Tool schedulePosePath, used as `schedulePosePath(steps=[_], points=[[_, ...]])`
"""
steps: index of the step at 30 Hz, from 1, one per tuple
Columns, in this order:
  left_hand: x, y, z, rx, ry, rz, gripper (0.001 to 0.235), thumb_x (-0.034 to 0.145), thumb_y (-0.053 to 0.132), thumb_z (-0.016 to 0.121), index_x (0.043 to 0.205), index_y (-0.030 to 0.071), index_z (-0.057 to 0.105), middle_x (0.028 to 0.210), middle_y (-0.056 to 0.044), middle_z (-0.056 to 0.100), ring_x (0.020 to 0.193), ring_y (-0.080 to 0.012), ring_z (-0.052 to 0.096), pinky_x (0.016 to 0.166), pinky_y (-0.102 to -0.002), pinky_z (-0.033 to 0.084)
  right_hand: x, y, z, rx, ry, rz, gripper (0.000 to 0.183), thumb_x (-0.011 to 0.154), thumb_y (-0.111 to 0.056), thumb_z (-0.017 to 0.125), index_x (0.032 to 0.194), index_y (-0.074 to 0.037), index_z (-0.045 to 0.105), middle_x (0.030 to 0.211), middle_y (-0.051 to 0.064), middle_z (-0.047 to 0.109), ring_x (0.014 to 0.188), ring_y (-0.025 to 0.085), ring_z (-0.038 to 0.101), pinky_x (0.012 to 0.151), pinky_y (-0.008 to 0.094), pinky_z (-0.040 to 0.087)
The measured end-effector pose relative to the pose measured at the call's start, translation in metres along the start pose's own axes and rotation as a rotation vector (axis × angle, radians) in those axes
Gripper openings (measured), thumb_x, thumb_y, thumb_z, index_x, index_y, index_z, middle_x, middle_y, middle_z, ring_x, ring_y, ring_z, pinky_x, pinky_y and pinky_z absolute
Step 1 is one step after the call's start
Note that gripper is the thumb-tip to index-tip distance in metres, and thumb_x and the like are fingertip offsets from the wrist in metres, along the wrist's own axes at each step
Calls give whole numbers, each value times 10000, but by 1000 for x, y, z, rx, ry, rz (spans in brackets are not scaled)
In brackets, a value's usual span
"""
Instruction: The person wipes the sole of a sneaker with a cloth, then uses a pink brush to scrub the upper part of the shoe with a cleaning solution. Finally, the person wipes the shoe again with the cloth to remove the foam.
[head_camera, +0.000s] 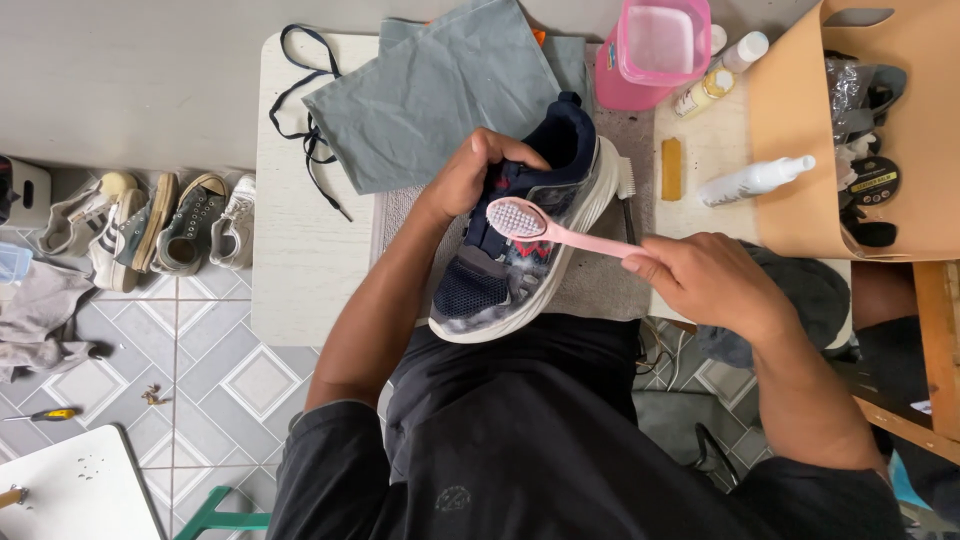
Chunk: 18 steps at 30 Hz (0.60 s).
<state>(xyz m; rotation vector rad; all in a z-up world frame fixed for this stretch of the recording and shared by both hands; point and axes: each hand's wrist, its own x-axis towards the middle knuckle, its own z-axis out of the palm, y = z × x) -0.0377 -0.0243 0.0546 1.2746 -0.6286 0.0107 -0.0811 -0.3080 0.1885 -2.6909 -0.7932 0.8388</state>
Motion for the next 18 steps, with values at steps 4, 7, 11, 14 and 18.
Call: schedulePosePath(steps=[4, 7, 11, 14, 18], points=[[1, 4, 2, 23, -25, -2, 1063, 964, 803, 88, 1061, 5, 783, 855, -142, 749, 816, -224, 719, 820, -311, 559, -2, 0, 12, 49, -94, -4, 565, 1039, -439, 457, 600, -107, 583, 356, 37, 505, 372, 244, 591, 507, 359, 510], [2, 0, 2, 35, 9, 15, 1030, 986, 792, 124, 1062, 4, 781, 873, -142, 755, 825, -227, 712, 842, -331, 557, 1, 10, 1, -45, 72, -12, 532, 1060, -416, 461, 674, -71, 580, 386, 95, 521, 397, 327, 603, 502, 425, 500], [1, -6, -1, 32, -11, -12, 1060, 965, 799, 82, 1078, 13, 786, 863, -115, 753, 823, -190, 707, 828, -297, 553, -3, -5, 6, 71, -78, 50, 560, 1084, -423, 412, 675, -115, 638, 393, 12, 503, 362, 185, 543, 518, 288, 499], [2, -3, -3, 37, -28, -4, 1082, 947, 832, 93, 1071, 10, 786, 862, -136, 756, 811, -219, 722, 817, -313, 558, -2, 0, 6, 49, -108, 46, 543, 1074, -416, 423, 709, -110, 683, 411, 10, 519, 362, 165, 528, 503, 286, 498], [1, -9, -4, 23, -24, -15, 1073, 942, 840, 108, 1074, 17, 784, 879, -117, 760, 835, -192, 714, 829, -298, 553, -6, -6, 8, 69, 20, -3, 539, 1046, -374, 502, 606, -73, 583, 378, 81, 527, 380, 277, 585, 501, 382, 487]])
